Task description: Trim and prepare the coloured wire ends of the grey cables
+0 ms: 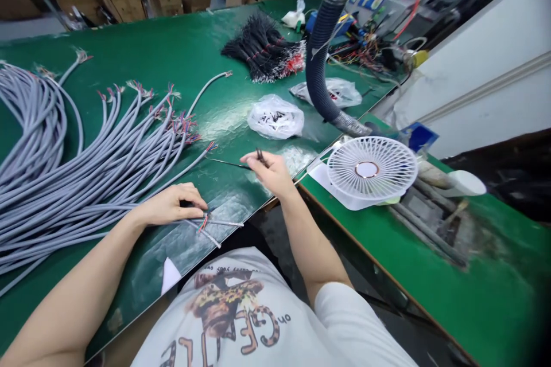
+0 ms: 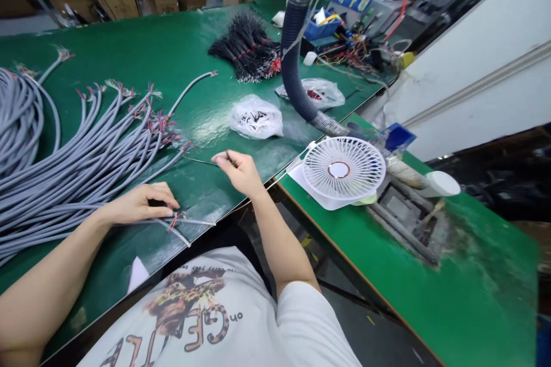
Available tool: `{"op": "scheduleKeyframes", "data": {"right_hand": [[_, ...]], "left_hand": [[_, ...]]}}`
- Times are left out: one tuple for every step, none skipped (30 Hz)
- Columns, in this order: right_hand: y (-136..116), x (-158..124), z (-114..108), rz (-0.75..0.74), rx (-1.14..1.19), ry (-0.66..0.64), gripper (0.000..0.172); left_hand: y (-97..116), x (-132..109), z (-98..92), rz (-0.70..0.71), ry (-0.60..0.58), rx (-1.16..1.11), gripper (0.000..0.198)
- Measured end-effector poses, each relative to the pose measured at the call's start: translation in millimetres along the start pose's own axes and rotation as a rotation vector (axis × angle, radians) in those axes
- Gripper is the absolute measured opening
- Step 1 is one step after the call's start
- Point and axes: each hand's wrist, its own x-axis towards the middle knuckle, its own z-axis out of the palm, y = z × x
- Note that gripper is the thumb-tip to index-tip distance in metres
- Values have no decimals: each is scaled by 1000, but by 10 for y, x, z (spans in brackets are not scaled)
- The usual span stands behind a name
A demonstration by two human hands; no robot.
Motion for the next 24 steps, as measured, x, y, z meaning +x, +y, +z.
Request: {"op": "scheduleKeyframes", "data": {"right_hand": [[-12, -62, 98, 5, 6, -54, 36], [-18, -110, 180, 11, 11, -101, 33], [-18, -145, 248, 21, 17, -143, 31], [-12, -171, 303, 35, 27, -185, 29], [-3, -189, 348, 47, 37, -230, 28], [7, -201, 386, 53, 45, -278, 27], [16, -208, 418, 51, 51, -329, 26], [20, -211, 446, 42, 55, -381, 27], [19, -212, 472, 27, 60, -436, 28], [14, -210, 496, 10, 63, -489, 29], [4, -207, 518, -7, 62, -529, 29], [-8, -202, 536, -22, 54, -553, 28], [-19, -196, 550, -38, 36, -559, 25], [-30, -189, 558, -55, 9, -551, 21], [-40, -183, 560, -71, -25, -531, 18], [-49, -176, 557, -86, -62, -508, 16], [-60, -170, 551, -99, -100, -492, 15], [-74, -167, 542, -111, -136, -483, 15], [-93, -166, 534, -120, -166, -476, 14], [-116, -168, 530, -125, -185, -468, 14], [-145, -175, 531, -126, -189, -459, 14], [-176, -184, 538, -123, -178, -447, 14], [-209, -195, 551, -118, -157, -429, 15], [-238, -205, 569, -111, -129, -410, 16]], "left_hand": [[13, -1, -6, -2, -13, -2, 18], [25, -1, -8, -4, -23, -3, 18], [34, 0, -7, -5, -29, -7, 17], [38, -1, -4, -8, -25, -17, 15], [37, -3, 1, -12, -13, -35, 15], [30, -7, 6, -18, 4, -61, 15], [19, -12, 11, -28, 24, -89, 16], [8, -19, 14, -42, 43, -116, 17], [-3, -26, 15, -56, 62, -137, 18], [-11, -32, 14, -67, 78, -151, 19], [-14, -38, 12, -73, 94, -161, 19], [-14, -43, 9, -75, 108, -166, 19], [-11, -46, 6, -74, 119, -170, 19], [-6, -48, 4, -71, 127, -171, 19], [-1, -49, 2, -69, 130, -171, 18], [3, -50, 2, -70, 129, -170, 18], [6, -50, 3, -72, 128, -167, 17], [7, -49, 7, -75, 125, -164, 17], [7, -48, 12, -79, 125, -159, 17], [9, -45, 20, -86, 132, -152, 18], [12, -42, 30, -95, 148, -141, 19], [19, -40, 42, -105, 172, -126, 21], [28, -37, 54, -114, 204, -109, 23], [39, -36, 66, -122, 245, -94, 24]]}}
